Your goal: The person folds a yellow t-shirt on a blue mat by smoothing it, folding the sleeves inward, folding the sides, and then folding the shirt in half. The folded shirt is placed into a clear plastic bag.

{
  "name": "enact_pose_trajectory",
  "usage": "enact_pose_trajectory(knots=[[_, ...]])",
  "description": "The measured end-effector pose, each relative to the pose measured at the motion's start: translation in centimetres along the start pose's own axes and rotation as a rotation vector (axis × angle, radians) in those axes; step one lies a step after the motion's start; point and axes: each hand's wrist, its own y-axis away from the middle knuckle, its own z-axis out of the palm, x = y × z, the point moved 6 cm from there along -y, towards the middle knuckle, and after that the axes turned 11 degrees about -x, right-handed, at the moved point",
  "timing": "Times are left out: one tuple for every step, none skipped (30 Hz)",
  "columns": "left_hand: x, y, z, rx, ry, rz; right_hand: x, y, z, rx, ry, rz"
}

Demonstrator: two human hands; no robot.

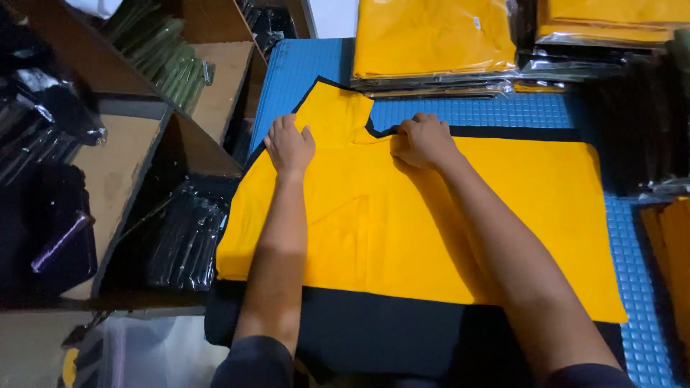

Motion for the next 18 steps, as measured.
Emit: enact_pose_trajectory(knots=[[0.1, 0.3, -0.1, -0.001, -0.002, -0.003, -0.1, -0.6, 0.3, -0.002, -0.003, -0.003], [0.3, 0.8, -0.4, 0.041, 0.017, 0.016, -0.1, -1.2, 0.5, 0.012, -0.027, 0.003], [0.5, 1.3, -0.7, 0.083, 0.038, 0.038, 0.0, -1.6, 0.7, 0.026, -0.052, 0.01], [0.0, 0.7, -0.4, 0.081, 0.036, 0.037, -0.5, -1.3, 0.9, 0.025, -0.054, 0.011], [-0.6, 0.2, -0.3, 0.115, 0.03, 0.021, -1.0, -1.1, 0.8, 0.058, -0.095, -0.011], [-1.1, -0.2, -0.2, 0.149, 0.024, 0.005, -1.5, -0.8, 0.7, 0.092, -0.136, -0.032], [-1.6, -0.8, -0.4, 0.156, 0.027, 0.006, -1.6, -1.0, 0.6, 0.096, -0.131, -0.037], [-2.1, -1.4, -0.5, 0.15, 0.04, 0.008, -1.6, -1.0, 0.4, 0.121, -0.147, -0.056], [-2.9, -0.9, 0.2, 0.125, 0.051, 0.001, -1.6, -0.1, 1.2, 0.128, -0.169, -0.069], [-3.1, -1.4, 0.2, 0.114, 0.053, -0.009, -1.2, -0.3, 1.8, 0.114, -0.169, -0.066], [-3.3, -1.8, 0.2, 0.109, 0.062, 0.006, -1.2, -0.5, 1.9, 0.173, -0.127, -0.118], [-3.5, -2.3, 0.2, 0.105, 0.07, 0.021, -1.1, -0.6, 2.0, 0.232, -0.086, -0.171], [-3.7, -2.9, 0.3, 0.108, 0.071, 0.025, -1.5, -0.4, 1.3, 0.237, -0.083, -0.17], [-3.8, -3.5, 0.6, 0.095, 0.026, 0.03, -1.8, -0.1, 0.8, 0.229, -0.078, -0.173], [-4.3, -3.3, 1.2, 0.068, -0.023, 0.027, -2.3, 0.7, 0.9, 0.208, -0.079, -0.174], [-4.3, -3.2, 1.4, 0.059, -0.025, 0.023, -2.5, 0.8, 0.9, 0.199, -0.084, -0.171], [-4.2, -3.3, 1.2, 0.07, -0.002, 0.034, -2.9, 0.7, 0.7, 0.208, -0.083, -0.199], [-4.0, -3.4, 1.0, 0.081, 0.022, 0.045, -3.3, 0.7, 0.5, 0.217, -0.081, -0.227]])
